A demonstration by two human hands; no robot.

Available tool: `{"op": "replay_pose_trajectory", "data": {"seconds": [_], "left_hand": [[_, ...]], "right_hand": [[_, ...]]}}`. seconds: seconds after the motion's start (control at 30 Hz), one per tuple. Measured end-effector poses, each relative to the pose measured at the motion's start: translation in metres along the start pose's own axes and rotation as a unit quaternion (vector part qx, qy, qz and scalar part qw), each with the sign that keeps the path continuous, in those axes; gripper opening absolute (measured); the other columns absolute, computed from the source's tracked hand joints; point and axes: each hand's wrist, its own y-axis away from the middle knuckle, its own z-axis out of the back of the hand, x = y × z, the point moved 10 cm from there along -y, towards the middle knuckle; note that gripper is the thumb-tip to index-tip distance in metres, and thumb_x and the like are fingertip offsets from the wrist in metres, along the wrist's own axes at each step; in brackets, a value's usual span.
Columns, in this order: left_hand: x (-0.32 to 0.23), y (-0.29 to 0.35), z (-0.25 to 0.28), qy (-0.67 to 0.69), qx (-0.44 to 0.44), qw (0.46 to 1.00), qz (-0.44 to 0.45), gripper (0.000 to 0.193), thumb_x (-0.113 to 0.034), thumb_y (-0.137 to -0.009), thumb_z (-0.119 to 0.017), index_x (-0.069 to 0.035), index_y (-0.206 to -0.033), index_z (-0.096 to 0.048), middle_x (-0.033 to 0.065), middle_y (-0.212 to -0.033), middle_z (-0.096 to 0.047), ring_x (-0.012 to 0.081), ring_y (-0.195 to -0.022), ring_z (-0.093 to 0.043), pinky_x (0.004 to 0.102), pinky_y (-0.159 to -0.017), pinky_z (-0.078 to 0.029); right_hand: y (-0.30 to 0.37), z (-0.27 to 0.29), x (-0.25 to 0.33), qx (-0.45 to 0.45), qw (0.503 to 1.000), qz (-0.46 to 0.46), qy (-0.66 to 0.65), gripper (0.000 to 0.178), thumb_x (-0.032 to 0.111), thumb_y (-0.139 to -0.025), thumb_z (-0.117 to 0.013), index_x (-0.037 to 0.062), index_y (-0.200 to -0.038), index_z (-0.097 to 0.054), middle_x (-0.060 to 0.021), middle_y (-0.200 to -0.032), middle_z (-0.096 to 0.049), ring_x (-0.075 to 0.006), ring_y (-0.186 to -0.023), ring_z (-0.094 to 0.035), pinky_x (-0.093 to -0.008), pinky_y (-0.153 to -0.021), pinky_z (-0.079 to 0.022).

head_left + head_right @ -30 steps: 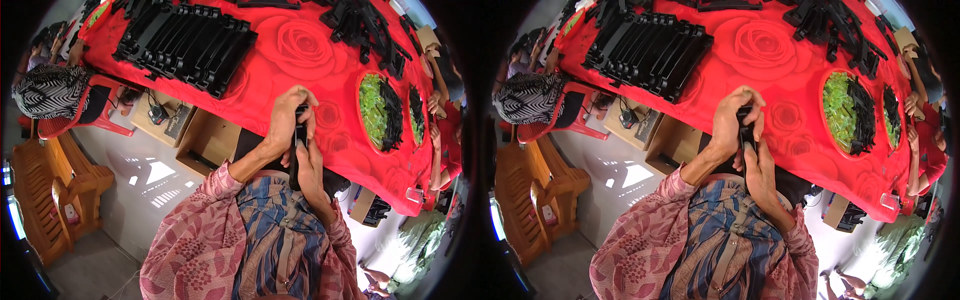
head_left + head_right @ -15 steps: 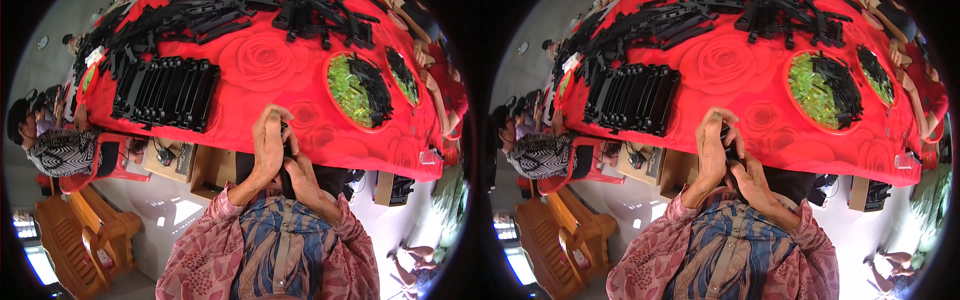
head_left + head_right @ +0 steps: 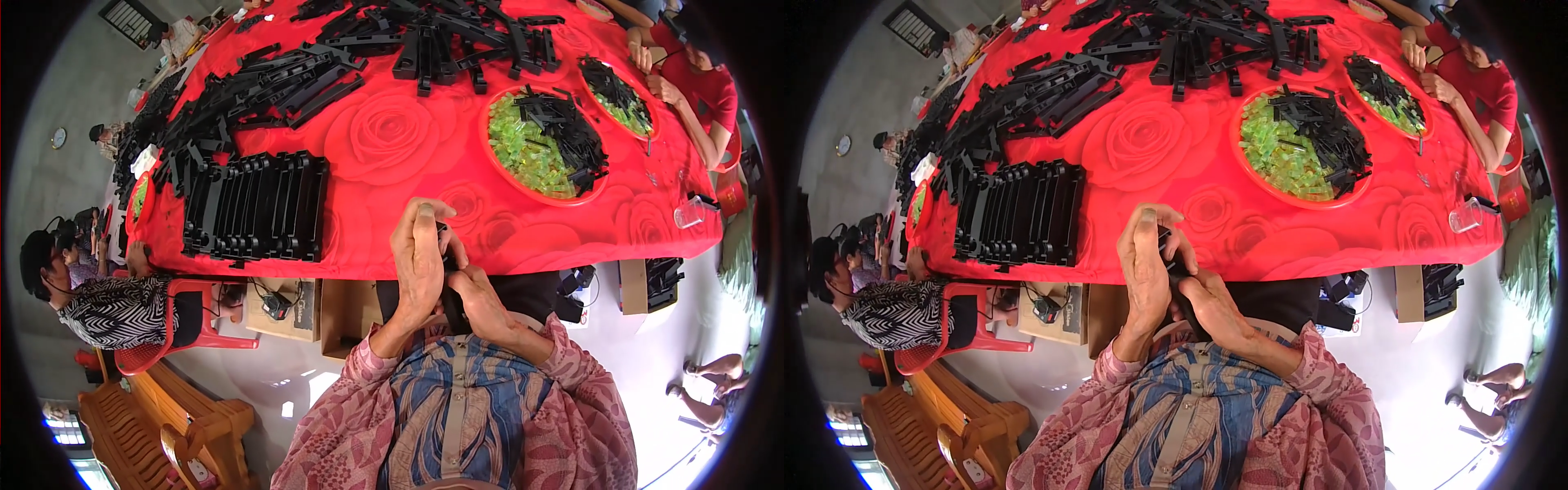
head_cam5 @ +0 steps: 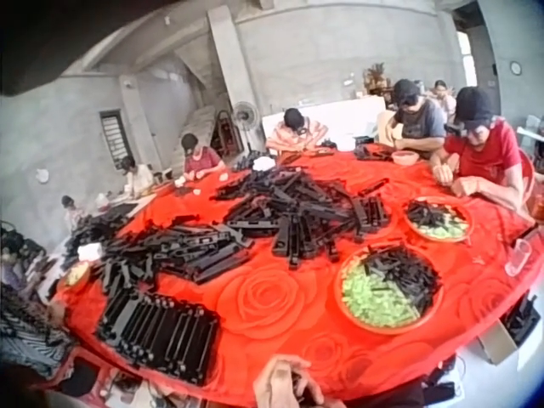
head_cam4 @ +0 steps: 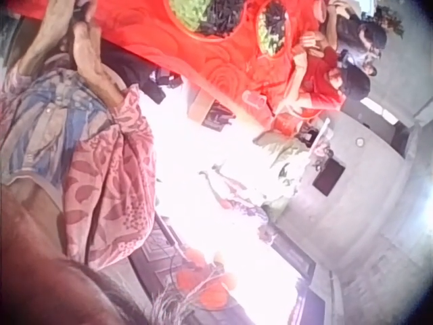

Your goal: The person assembles a plastic housing by inserting small components into a casing and pressing the parts into place by hand.

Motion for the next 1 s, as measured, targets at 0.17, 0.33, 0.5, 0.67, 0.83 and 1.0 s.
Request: {"op": "replay_pose_trajectory", "data": {"seconds": [0.17, 0.33, 0.5, 0.67, 0.83, 1.0], "left_hand": [[-0.001, 0.003, 0.001, -0.002, -0.001, 1.0, -0.014, 0.042, -0.037, -0.102, -0.038, 0.0, -0.092, -0.054, 0.0012, -0.061, -0.035, 0.0149, -0.046, -0.047, 0.0287, -0.045, -0.038], [0.002, 0.007, 0.01, 0.02, -0.028, 0.999, -0.02, 0.034, -0.026, -0.102, -0.036, 0.003, -0.093, -0.052, 0.0035, -0.065, -0.04, 0.0122, -0.045, -0.046, 0.028, -0.043, -0.036], [0.014, 0.007, 0.021, -0.015, -0.055, 0.998, 0.015, 0.04, -0.033, -0.101, -0.035, 0.001, -0.093, -0.053, 0.0011, -0.061, -0.033, 0.0154, -0.045, -0.046, 0.0293, -0.045, -0.038], [0.023, -0.013, 0.03, 0.048, -0.035, 0.998, 0.02, 0.04, -0.033, -0.099, -0.038, 0.002, -0.092, -0.054, 0.002, -0.061, -0.035, 0.0159, -0.045, -0.047, 0.0292, -0.045, -0.038], [0.046, -0.026, 0.05, 0.154, -0.054, 0.983, 0.08, 0.036, -0.032, -0.097, -0.038, 0.0, -0.089, -0.054, 0.002, -0.059, -0.036, 0.0165, -0.044, -0.046, 0.0295, -0.045, -0.038], [0.056, -0.028, 0.049, 0.291, -0.015, 0.952, 0.097, 0.034, -0.034, -0.101, -0.04, -0.005, -0.088, -0.052, -0.0003, -0.059, -0.029, 0.0147, -0.043, -0.037, 0.0289, -0.042, -0.035]], "right_hand": [[0.001, 0.0, 0.003, -0.019, 0.999, 0.029, 0.01, 0.018, 0.009, -0.093, -0.04, -0.0005, -0.092, -0.054, -0.0049, -0.077, -0.056, -0.012, -0.068, -0.053, -0.0273, -0.063, -0.043], [-0.003, 0.001, -0.004, -0.017, 0.999, 0.043, 0.011, 0.015, 0.008, -0.093, -0.041, -0.0003, -0.098, -0.054, -0.0047, -0.078, -0.057, -0.0108, -0.069, -0.053, -0.0271, -0.063, -0.043], [-0.007, -0.003, -0.009, 0.004, 1.0, 0.007, 0.002, 0.016, 0.01, -0.094, -0.043, 0.0012, -0.1, -0.055, -0.0041, -0.078, -0.057, -0.0096, -0.07, -0.053, -0.0266, -0.064, -0.042], [-0.02, 0.0, -0.009, -0.022, 0.996, 0.032, 0.079, 0.021, 0.017, -0.097, -0.045, -0.0012, -0.101, -0.053, -0.0034, -0.073, -0.054, -0.0099, -0.062, -0.051, -0.0263, -0.056, -0.042], [-0.025, 0.003, -0.01, -0.071, 0.993, 0.04, 0.089, 0.032, 0.028, -0.099, -0.048, -0.0024, -0.11, -0.052, -0.0052, -0.077, -0.056, -0.0113, -0.067, -0.056, -0.027, -0.062, -0.046], [-0.017, 0.004, -0.013, -0.021, 0.996, 0.009, 0.084, 0.036, 0.023, -0.1, -0.047, -0.0037, -0.123, -0.05, -0.0091, -0.094, -0.061, -0.0138, -0.082, -0.059, -0.0275, -0.076, -0.047]]}}
